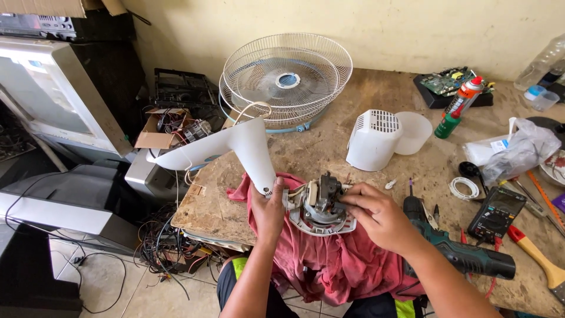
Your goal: Attaching a motor to its stand and assembling the plastic housing components.
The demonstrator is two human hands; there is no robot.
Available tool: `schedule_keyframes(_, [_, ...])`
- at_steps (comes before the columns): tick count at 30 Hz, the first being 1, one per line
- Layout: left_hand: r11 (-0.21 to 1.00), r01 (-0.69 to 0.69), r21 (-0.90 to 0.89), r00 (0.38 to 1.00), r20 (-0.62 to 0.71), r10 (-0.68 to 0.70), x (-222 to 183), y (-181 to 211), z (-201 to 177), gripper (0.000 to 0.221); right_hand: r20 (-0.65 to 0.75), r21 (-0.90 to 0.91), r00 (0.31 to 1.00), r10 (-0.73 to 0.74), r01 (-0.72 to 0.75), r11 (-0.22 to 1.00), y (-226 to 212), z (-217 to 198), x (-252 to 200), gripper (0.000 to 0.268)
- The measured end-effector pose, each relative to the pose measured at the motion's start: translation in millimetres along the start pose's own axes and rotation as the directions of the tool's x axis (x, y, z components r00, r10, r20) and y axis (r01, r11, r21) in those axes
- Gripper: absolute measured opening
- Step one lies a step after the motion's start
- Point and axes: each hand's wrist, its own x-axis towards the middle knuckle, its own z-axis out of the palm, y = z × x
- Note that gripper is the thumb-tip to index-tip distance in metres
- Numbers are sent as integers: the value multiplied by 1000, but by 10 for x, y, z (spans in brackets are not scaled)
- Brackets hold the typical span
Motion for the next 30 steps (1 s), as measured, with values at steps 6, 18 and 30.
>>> schedule_keyframes(6, [999, -8, 49, 1000, 0, 8, 6, -66, -26, 31, -98, 77, 995, 0, 8, 997, 22, -235, -90, 24])
schedule_keyframes(18, [997, -6, 83, 999, -33, 8, -75, 7, 36, 35, 16, -406, 837, 546, -494, 769, 1130, -799, 1094, 125])
schedule_keyframes(30, [966, 201, 165, 975, 58, -213, 17, 5, 4, 58, -225, 297, 821, 524, -455, 840, 805, -1319, 650, 88])
